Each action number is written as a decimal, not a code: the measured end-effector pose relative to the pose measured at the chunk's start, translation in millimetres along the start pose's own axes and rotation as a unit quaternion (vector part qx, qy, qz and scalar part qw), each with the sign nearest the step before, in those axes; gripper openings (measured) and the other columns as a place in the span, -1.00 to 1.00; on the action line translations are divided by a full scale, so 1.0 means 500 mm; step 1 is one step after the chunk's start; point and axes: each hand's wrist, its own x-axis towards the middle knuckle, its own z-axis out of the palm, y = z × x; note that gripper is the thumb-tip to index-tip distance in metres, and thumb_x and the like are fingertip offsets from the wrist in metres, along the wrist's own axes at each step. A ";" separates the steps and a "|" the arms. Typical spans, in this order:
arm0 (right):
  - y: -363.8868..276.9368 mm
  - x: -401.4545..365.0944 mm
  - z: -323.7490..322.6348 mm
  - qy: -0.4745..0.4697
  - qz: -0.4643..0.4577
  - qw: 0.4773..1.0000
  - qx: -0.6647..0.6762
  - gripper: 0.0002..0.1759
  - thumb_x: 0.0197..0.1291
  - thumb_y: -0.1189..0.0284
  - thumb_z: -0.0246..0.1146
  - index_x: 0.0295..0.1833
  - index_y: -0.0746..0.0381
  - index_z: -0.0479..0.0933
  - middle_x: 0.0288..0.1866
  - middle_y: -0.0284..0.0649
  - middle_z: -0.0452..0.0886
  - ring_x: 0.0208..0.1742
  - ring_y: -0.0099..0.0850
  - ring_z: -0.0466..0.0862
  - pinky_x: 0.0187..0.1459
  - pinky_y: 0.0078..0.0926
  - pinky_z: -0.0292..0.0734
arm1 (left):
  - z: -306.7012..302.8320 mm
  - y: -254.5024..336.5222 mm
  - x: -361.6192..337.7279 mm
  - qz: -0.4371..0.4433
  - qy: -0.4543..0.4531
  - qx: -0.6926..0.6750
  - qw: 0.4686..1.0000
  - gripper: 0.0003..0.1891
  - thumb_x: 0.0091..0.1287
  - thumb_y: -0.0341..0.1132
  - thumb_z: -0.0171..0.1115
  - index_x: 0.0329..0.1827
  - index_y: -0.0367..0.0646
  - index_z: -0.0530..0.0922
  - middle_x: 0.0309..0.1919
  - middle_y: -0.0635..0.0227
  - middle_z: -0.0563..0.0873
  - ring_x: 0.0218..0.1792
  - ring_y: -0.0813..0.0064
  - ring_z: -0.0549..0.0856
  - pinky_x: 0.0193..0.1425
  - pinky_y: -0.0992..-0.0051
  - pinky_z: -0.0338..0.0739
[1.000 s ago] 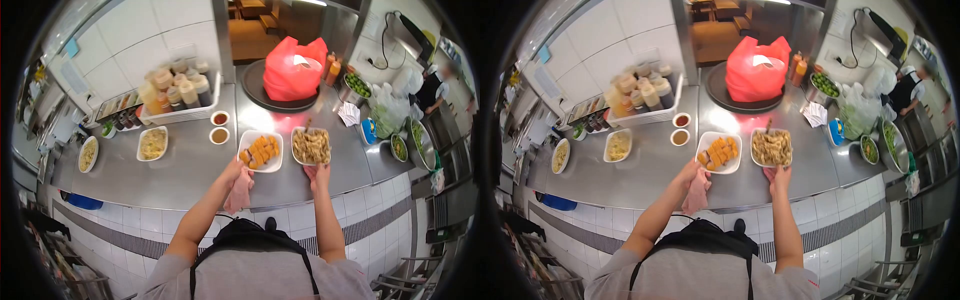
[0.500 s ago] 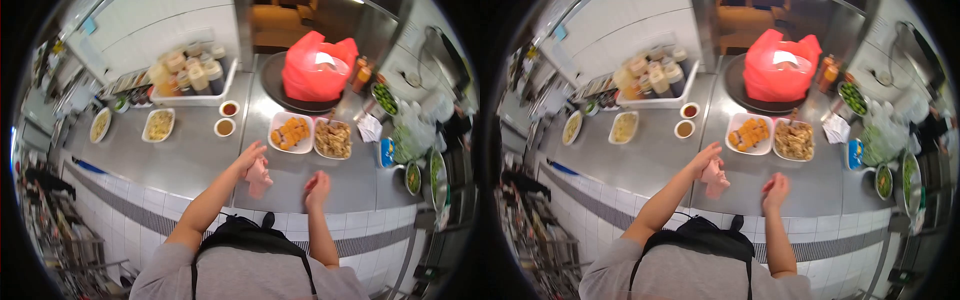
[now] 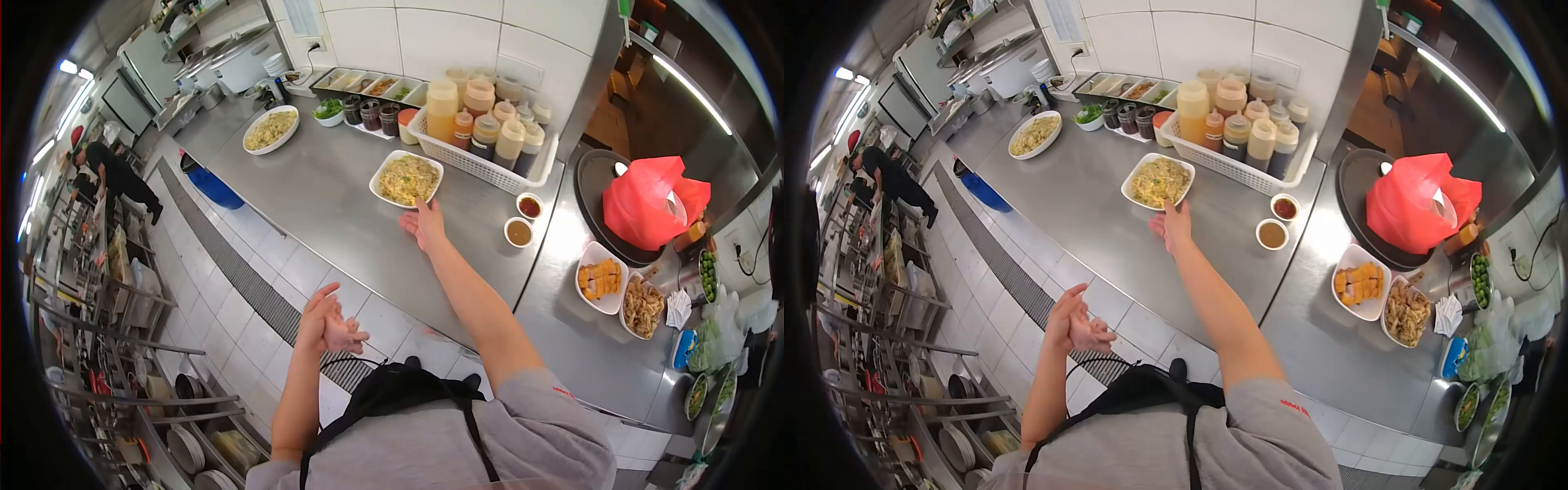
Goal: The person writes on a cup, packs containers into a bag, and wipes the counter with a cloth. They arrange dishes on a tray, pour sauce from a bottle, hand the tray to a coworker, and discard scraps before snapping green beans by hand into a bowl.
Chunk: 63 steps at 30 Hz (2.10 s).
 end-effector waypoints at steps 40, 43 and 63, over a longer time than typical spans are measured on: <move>0.016 -0.869 -0.734 0.317 -0.189 0.929 -0.031 -0.33 0.13 0.23 0.20 0.31 0.14 0.12 -0.10 0.00 0.51 -0.26 -0.30 0.63 -0.29 -0.50 0.61 | 0.556 -0.340 -0.156 -0.232 -0.522 0.132 0.810 -0.65 0.24 -0.40 0.07 0.09 -0.17 0.35 -0.47 0.40 0.48 -0.47 0.62 0.50 -0.42 0.58 0.49; 0.076 -0.950 -0.690 0.211 -0.222 0.947 -0.096 -0.36 0.11 0.31 0.21 0.30 0.14 0.17 -0.07 -0.10 0.50 -0.15 -0.41 0.59 -0.24 -0.54 0.58 | 0.633 -0.419 -0.311 -0.220 -0.531 0.078 0.815 -0.66 0.23 -0.39 0.07 0.09 -0.19 0.36 -0.43 0.39 0.49 -0.42 0.61 0.53 -0.34 0.58 0.51; -0.015 -1.317 -0.977 0.552 -0.427 0.479 -0.532 -0.86 -0.22 0.55 0.32 -0.46 0.21 0.50 -0.17 -0.17 0.38 -0.01 -0.10 0.40 -0.03 -0.18 0.25 | 0.981 -0.774 -0.730 0.092 -0.674 0.305 0.667 -0.65 0.28 -0.17 0.07 -0.52 -0.28 0.55 -0.72 0.39 0.54 -0.63 0.67 0.50 -0.52 0.59 0.40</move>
